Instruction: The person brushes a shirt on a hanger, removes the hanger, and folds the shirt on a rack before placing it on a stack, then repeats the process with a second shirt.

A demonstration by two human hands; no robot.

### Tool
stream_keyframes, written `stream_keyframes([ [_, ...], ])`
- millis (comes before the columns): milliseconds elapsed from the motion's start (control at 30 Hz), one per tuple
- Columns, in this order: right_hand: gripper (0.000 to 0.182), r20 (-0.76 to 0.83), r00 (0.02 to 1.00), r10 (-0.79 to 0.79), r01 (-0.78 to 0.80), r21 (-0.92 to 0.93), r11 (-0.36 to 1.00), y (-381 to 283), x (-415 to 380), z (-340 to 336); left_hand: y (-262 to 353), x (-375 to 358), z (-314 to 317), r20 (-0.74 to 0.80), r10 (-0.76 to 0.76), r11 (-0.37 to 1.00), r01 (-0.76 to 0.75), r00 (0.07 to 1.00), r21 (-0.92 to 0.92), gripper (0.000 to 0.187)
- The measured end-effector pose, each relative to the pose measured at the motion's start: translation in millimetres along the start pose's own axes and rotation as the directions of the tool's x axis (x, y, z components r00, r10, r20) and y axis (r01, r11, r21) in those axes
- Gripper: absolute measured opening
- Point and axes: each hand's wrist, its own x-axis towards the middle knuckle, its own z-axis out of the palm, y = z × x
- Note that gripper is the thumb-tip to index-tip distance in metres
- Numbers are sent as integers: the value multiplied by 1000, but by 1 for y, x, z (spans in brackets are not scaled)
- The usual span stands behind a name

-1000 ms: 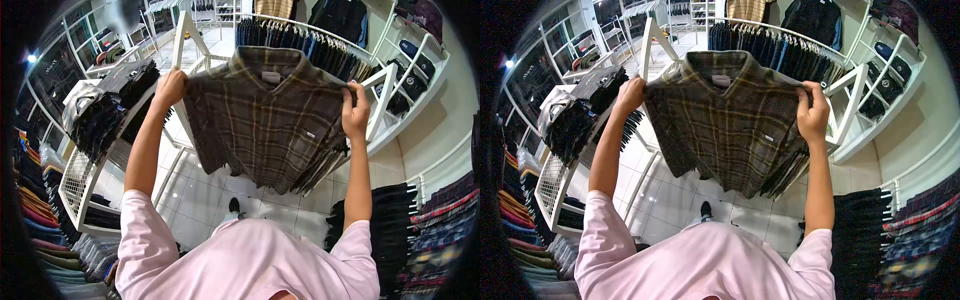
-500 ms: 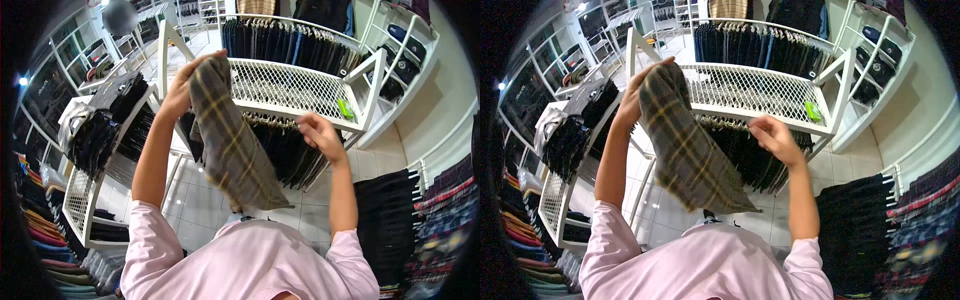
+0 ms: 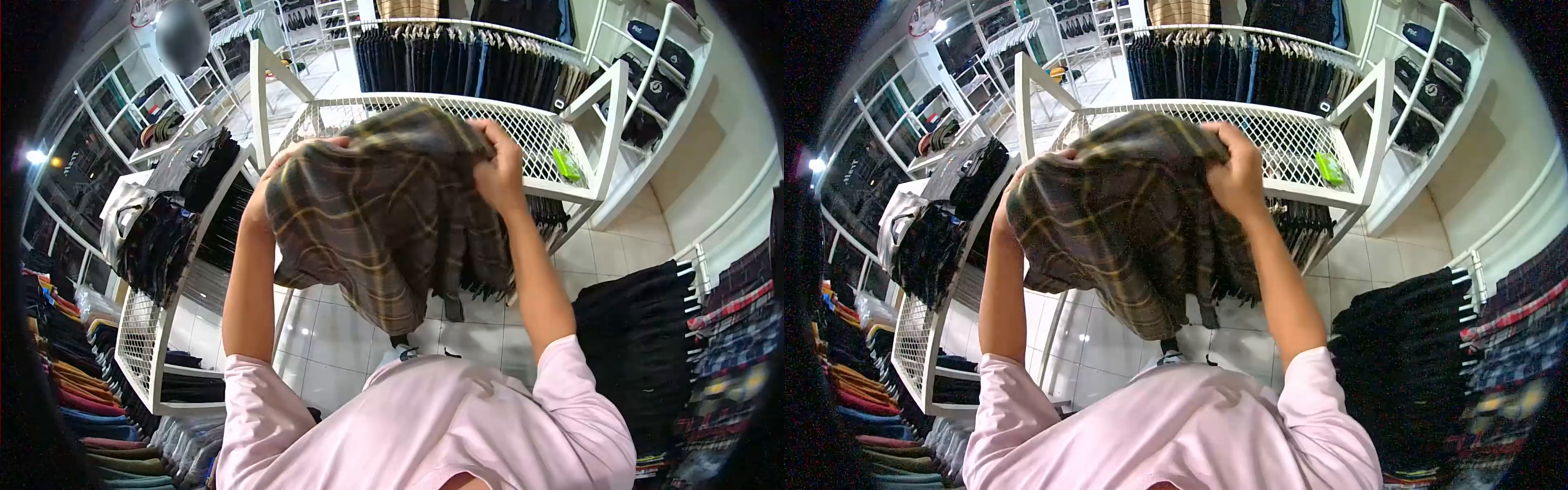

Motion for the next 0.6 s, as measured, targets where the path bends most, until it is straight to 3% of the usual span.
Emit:
stream_keyframes([
  [67, 36, -33, 986, -161, 158, -81, 984, -11, 14, -10, -12, -3, -24, -163, -81, 995, 69, 983, -76, 39],
  [167, 37, 21, 981, -194, 195, -70, 978, -36, 27, -16, -27, -8, -17, -213, 11, 999, -4, 977, 35, 41],
  [200, 37, 39, 982, -185, 188, -94, 978, -39, 27, -16, -30, -5, -21, -146, 29, 981, 0, 989, 195, 48],
  [300, 36, 68, 982, -176, 185, -142, 972, -45, 25, -19, -32, 5, -18, 122, 64, 980, -40, 990, -195, 60],
  [333, 36, 58, 982, -181, 187, -144, 972, -45, 23, -19, -32, 11, -7, 73, -15, 970, 33, 997, -242, 72],
  [433, 35, 39, 979, -198, 202, -171, 964, -45, 18, -18, -52, 22, 33, -236, -63, 965, 120, 970, 232, 67],
  [500, 35, 85, 988, -130, 145, -204, 968, -51, 10, -21, -48, 29, 70, -85, -233, 664, 222, 969, 714, 63],
  [533, 36, 90, 993, -82, 99, -212, 972, -54, 5, -23, -56, 36, 79, -95, -238, 629, 228, 967, 744, 46],
  [600, 38, 68, 993, -96, 109, -226, 968, -50, -1, -31, -71, 50, 83, -130, -177, 848, 219, 975, 483, 42],
])
